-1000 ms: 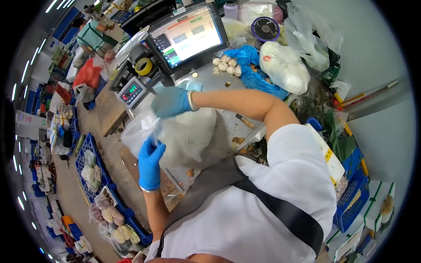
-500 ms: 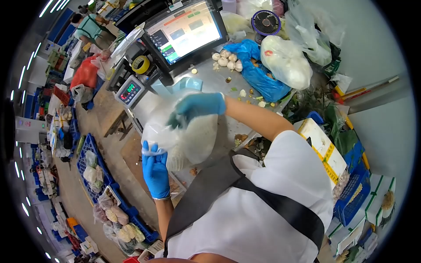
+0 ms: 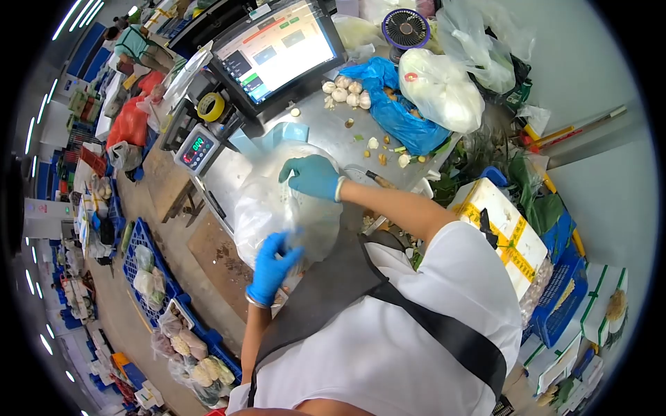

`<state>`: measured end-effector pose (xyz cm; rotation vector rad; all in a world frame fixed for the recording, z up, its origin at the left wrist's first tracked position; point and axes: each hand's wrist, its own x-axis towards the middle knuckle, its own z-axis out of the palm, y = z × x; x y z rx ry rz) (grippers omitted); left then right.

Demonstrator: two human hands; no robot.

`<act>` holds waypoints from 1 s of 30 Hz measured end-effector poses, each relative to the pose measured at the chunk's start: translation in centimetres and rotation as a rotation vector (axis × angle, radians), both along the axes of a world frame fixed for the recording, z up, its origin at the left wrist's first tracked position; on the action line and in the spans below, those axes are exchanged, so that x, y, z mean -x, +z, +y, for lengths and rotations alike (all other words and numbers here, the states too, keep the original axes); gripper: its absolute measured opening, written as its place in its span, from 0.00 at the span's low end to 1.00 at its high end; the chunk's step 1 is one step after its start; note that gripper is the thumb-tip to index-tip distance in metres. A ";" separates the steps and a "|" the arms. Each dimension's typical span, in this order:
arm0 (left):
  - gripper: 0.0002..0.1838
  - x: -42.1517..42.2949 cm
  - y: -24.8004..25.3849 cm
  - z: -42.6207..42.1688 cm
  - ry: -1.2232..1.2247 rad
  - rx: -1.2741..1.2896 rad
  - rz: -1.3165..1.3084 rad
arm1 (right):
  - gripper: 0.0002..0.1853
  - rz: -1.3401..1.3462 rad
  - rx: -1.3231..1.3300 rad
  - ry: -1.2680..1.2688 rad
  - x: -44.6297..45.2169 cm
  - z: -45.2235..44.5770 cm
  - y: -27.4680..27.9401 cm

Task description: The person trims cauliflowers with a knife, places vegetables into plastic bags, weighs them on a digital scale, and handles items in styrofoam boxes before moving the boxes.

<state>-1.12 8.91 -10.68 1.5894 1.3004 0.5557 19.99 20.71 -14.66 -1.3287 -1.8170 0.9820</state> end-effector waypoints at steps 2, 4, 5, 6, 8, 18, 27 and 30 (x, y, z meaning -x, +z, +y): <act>0.10 -1.5 0.9 -1.5 -0.357 -0.453 0.051 | 0.08 -0.111 -0.008 -0.074 1.7 2.0 -5.8; 0.12 -1.2 1.9 -1.8 -0.348 -0.416 0.089 | 0.08 -0.167 -0.039 -0.079 3.8 2.0 -7.4; 0.14 -1.1 2.1 -1.7 -0.342 -0.402 0.105 | 0.08 -0.199 -0.059 -0.082 4.4 2.3 -7.4; 0.13 -0.4 2.0 -1.6 -0.285 -0.387 0.071 | 0.08 -0.212 -0.057 -0.069 4.7 2.4 -7.5; 0.13 1.0 1.5 -1.4 -0.168 -0.362 -0.001 | 0.09 -0.244 -0.060 -0.044 4.5 2.8 -7.3; 0.02 3.5 0.1 2.8 0.458 -0.208 -0.158 | 0.24 0.283 0.353 0.353 -3.4 0.5 -6.9; 0.10 2.3 -0.1 12.9 0.524 -0.012 -0.339 | 0.32 0.358 0.544 0.459 -4.1 1.5 -6.4; 0.10 1.6 -2.1 17.5 0.548 0.117 -0.427 | 0.32 0.323 0.611 0.531 -5.0 2.4 -7.0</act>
